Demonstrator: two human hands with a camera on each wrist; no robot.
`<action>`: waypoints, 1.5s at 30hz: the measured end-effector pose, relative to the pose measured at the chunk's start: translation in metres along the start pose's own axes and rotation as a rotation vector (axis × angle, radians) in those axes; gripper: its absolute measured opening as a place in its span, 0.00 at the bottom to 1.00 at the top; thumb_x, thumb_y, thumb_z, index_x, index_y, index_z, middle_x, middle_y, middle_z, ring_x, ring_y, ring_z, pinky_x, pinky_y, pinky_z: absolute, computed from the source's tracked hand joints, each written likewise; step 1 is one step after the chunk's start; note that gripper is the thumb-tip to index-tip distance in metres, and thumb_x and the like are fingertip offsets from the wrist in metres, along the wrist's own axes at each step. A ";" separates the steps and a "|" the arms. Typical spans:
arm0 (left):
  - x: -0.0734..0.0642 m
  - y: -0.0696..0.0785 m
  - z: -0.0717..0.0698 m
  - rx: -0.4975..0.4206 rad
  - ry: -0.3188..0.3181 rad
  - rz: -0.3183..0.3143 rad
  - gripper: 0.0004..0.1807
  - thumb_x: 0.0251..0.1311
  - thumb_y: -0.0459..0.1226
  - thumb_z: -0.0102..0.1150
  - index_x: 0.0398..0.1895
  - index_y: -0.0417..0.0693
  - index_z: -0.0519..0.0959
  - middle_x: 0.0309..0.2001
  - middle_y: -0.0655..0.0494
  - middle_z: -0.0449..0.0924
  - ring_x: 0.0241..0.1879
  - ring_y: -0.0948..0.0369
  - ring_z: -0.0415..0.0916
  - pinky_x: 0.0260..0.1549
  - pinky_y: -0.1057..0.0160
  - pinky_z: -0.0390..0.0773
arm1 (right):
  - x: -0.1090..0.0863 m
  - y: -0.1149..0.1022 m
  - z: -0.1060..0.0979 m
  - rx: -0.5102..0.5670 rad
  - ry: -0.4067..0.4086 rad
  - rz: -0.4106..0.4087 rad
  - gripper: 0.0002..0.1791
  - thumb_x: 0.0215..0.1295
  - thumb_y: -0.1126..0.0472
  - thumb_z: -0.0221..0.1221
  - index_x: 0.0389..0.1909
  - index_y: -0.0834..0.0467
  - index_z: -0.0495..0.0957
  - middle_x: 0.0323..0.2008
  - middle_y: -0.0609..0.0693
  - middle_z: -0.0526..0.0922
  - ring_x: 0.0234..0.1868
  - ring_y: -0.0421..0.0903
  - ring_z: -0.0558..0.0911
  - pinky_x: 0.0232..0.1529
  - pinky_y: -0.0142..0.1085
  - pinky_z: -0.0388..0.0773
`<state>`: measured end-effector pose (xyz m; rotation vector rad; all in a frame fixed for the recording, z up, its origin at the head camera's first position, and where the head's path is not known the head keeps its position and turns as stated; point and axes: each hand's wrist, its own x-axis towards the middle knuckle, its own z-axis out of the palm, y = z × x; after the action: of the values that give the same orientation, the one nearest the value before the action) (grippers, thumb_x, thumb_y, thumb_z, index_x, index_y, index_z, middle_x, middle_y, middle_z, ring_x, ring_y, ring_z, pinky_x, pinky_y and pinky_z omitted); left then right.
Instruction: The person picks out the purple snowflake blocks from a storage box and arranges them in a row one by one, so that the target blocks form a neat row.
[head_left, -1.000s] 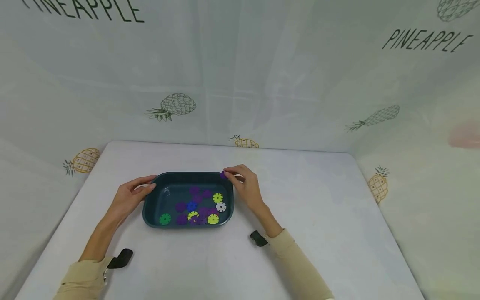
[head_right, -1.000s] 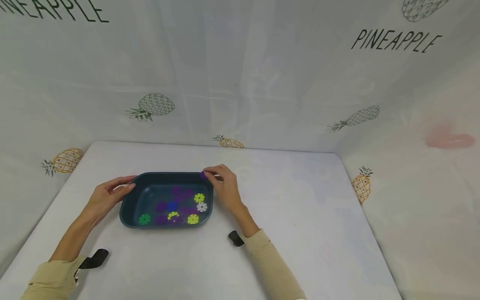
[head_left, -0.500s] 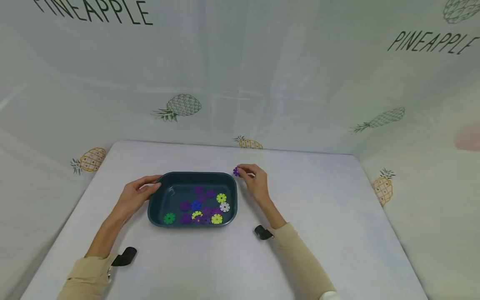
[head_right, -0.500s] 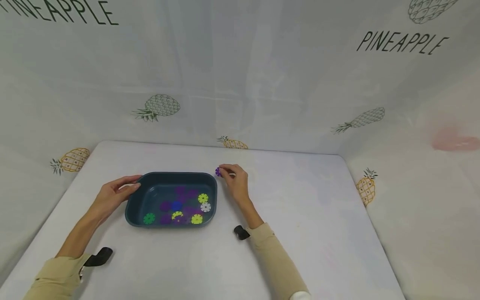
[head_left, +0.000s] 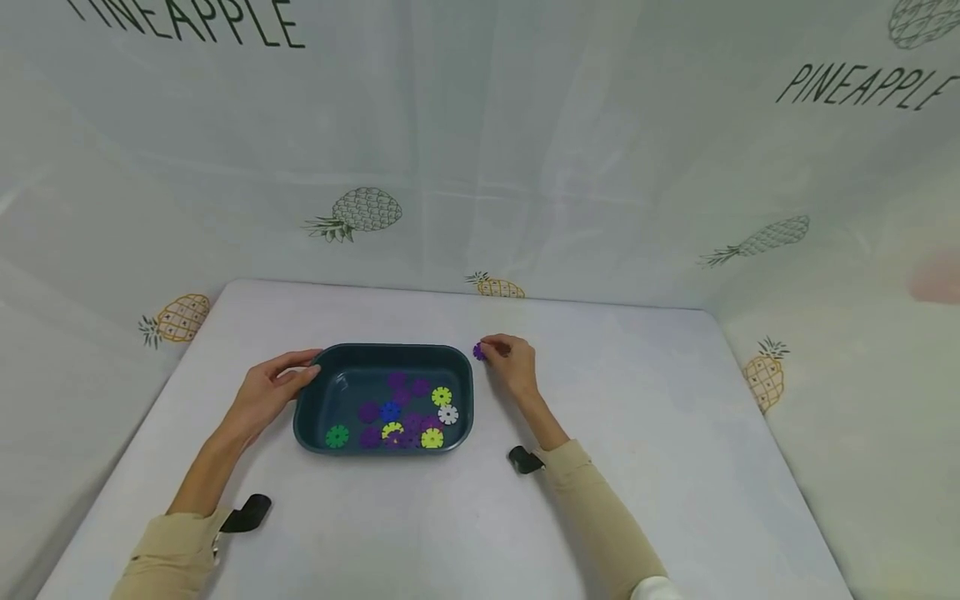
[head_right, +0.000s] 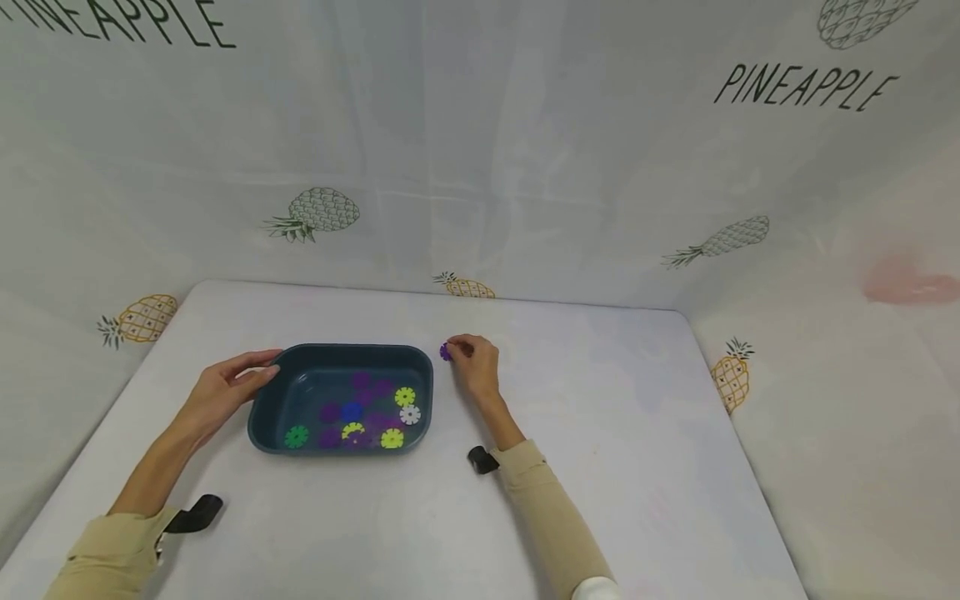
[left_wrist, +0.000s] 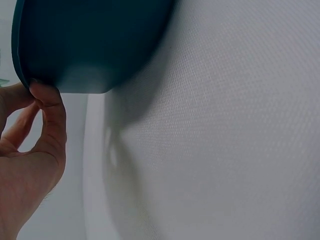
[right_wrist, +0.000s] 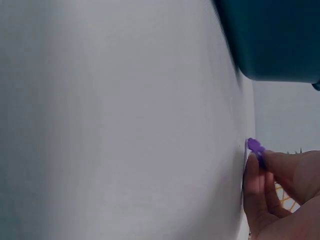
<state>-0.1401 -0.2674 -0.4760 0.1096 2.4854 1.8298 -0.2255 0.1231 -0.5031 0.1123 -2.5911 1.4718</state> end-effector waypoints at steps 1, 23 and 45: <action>0.000 0.000 0.000 0.001 0.001 0.000 0.27 0.75 0.43 0.58 0.69 0.34 0.73 0.51 0.62 0.78 0.44 0.72 0.82 0.42 0.71 0.82 | 0.000 0.000 0.000 -0.005 -0.004 0.010 0.07 0.69 0.65 0.66 0.43 0.63 0.88 0.39 0.55 0.89 0.38 0.49 0.83 0.42 0.35 0.80; 0.001 0.003 0.001 0.020 -0.016 -0.003 0.27 0.75 0.44 0.58 0.69 0.36 0.73 0.53 0.60 0.77 0.46 0.72 0.81 0.42 0.72 0.81 | -0.007 -0.015 -0.009 -0.119 -0.055 -0.070 0.06 0.71 0.68 0.62 0.43 0.67 0.83 0.38 0.59 0.84 0.40 0.52 0.83 0.44 0.43 0.83; -0.001 0.001 -0.002 -0.005 -0.015 0.008 0.27 0.75 0.41 0.59 0.70 0.35 0.72 0.51 0.67 0.78 0.45 0.73 0.81 0.41 0.72 0.82 | -0.034 -0.067 -0.013 -0.104 -0.326 -0.411 0.08 0.72 0.69 0.62 0.49 0.66 0.80 0.44 0.56 0.83 0.45 0.48 0.82 0.51 0.41 0.81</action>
<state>-0.1397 -0.2693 -0.4740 0.1330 2.4741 1.8306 -0.1811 0.0989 -0.4457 0.8805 -2.6543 1.2497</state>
